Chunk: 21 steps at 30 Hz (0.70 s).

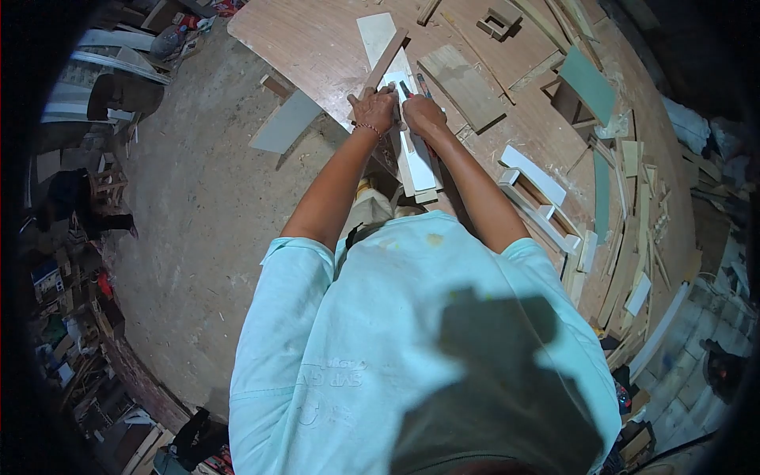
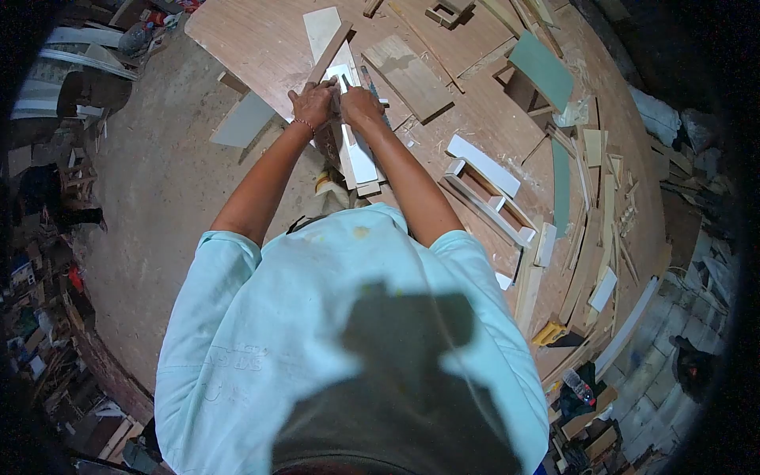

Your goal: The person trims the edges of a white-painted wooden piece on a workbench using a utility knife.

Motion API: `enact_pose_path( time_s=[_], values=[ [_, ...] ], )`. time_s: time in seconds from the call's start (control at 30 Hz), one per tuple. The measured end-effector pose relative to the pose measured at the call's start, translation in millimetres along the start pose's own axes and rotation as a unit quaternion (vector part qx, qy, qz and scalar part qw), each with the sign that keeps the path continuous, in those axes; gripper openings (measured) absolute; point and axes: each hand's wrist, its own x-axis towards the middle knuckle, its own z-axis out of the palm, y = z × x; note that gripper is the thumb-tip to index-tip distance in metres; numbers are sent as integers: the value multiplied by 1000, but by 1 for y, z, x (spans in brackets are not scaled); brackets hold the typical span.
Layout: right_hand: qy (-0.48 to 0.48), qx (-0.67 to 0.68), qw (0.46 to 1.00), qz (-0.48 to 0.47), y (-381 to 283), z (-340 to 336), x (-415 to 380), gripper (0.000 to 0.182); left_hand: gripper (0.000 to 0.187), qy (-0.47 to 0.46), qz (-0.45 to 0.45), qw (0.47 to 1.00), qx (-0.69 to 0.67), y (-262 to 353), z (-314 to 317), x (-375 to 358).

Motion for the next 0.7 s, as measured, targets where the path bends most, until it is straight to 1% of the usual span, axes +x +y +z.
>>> enact_pose_path(
  time_s=[0.03, 0.17, 0.23, 0.27, 0.33, 0.37, 0.43, 0.47, 0.53, 0.57, 0.63, 0.67, 0.7],
  values=[
    [6, 11, 1000, 15, -3, -1, 0, 40, 27, -8, -3, 1000, 7, 1, -2, 0],
    [0, 9, 1000, 4, -3, 2, 10, 39, 27, -23, -1, 1000, 9, 2, -6, -2],
    [-9, -33, 999, -32, -3, 2, 9, 37, 28, -20, -1, 1000, 12, 2, -5, -1],
    [-10, -33, 999, -32, -3, 1, 10, 37, 29, -17, 0, 1000, 15, 1, -4, -2],
    [-46, -121, 990, -62, -4, 1, 12, 32, 31, -9, 1, 1000, 16, -1, 2, 0],
    [-47, -122, 989, -62, -3, 1, 11, 32, 32, 1, 3, 1000, 17, -2, 5, 1],
    [0, -164, 975, -149, -2, 0, 8, 23, 32, 3, 4, 1000, 20, -3, 5, 1],
    [-1, -164, 975, -148, -4, 0, 8, 23, 33, 6, 4, 1000, 22, -3, 6, 0],
    [-32, -47, 998, -18, -13, -6, 5, 31, 32, -5, 3, 1000, 25, -1, 2, 0],
    [-34, -47, 998, -18, -8, -1, 11, 31, 32, -15, 1, 999, 29, -1, 0, 0],
    [-54, -148, 981, -117, 3, 10, 26, 31, 32, -22, -1, 999, 29, 0, -4, 0],
    [-55, -148, 981, -116, 4, 10, 29, 31, 32, -28, -2, 999, 30, 1, -6, -1],
    [-71, -102, 990, -74, -3, 0, 24, 30, 32, -30, -3, 999, 28, 1, -3, -1]
  ],
)
